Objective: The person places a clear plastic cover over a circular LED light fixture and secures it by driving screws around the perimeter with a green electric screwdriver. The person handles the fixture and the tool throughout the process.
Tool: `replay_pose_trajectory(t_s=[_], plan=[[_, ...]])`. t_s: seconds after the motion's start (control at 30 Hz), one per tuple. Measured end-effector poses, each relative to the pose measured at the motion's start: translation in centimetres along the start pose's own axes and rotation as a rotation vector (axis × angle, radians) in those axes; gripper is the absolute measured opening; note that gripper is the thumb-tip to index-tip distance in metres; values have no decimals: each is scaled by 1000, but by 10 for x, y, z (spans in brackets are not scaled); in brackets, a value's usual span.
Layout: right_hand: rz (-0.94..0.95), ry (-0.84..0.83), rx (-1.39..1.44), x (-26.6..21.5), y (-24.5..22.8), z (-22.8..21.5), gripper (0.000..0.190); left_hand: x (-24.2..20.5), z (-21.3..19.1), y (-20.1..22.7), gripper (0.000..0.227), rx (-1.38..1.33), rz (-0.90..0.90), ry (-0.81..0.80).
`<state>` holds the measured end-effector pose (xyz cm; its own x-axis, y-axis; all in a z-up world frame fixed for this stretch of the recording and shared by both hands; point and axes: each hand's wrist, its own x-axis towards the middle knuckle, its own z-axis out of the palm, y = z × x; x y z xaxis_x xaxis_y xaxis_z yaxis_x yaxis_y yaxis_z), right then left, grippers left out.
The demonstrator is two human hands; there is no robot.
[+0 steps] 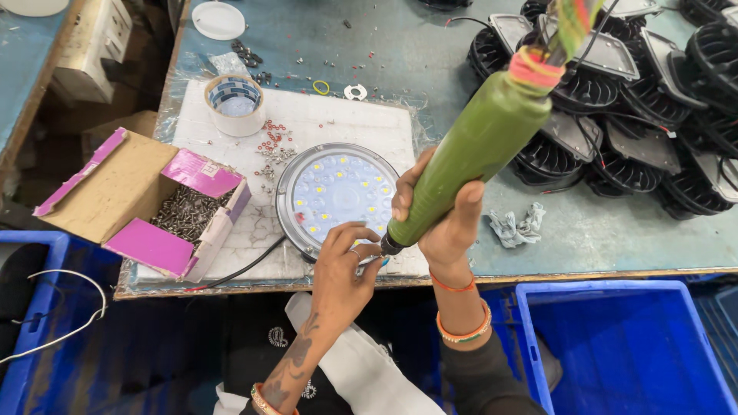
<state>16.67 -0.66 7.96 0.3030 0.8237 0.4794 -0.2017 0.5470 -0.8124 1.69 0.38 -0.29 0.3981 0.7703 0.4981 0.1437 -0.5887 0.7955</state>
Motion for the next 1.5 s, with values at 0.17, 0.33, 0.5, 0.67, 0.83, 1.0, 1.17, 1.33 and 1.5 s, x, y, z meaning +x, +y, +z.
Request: replay_pose_trajectory(t_s=[0.17,0.33,0.5,0.67,0.83,1.0,1.17,1.33,1.5], plan=[[-20,11,-40,-6,16,-6,82,2,0,-4,27,117,78,-76],[14,1,5,-6,23,-12,82,0,3,-6,32,176,89,-99],[21,9,10,-8,24,-12,84,-4,8,-8,29,151,78,-42],[43,20,6,-8,26,-11,84,-10,12,-8,28,192,66,-7],[48,13,-13,-9,25,-9,85,-14,17,-9,25,195,50,34],[6,26,-54,-9,23,-2,84,-18,23,-12,23,163,31,82],[15,20,-61,-8,24,2,83,-20,25,-18,24,156,30,75],[53,27,-71,-10,26,-1,85,-19,19,-25,36,230,89,-10],[139,26,-34,-14,27,-4,91,0,6,-47,68,667,326,-139]])
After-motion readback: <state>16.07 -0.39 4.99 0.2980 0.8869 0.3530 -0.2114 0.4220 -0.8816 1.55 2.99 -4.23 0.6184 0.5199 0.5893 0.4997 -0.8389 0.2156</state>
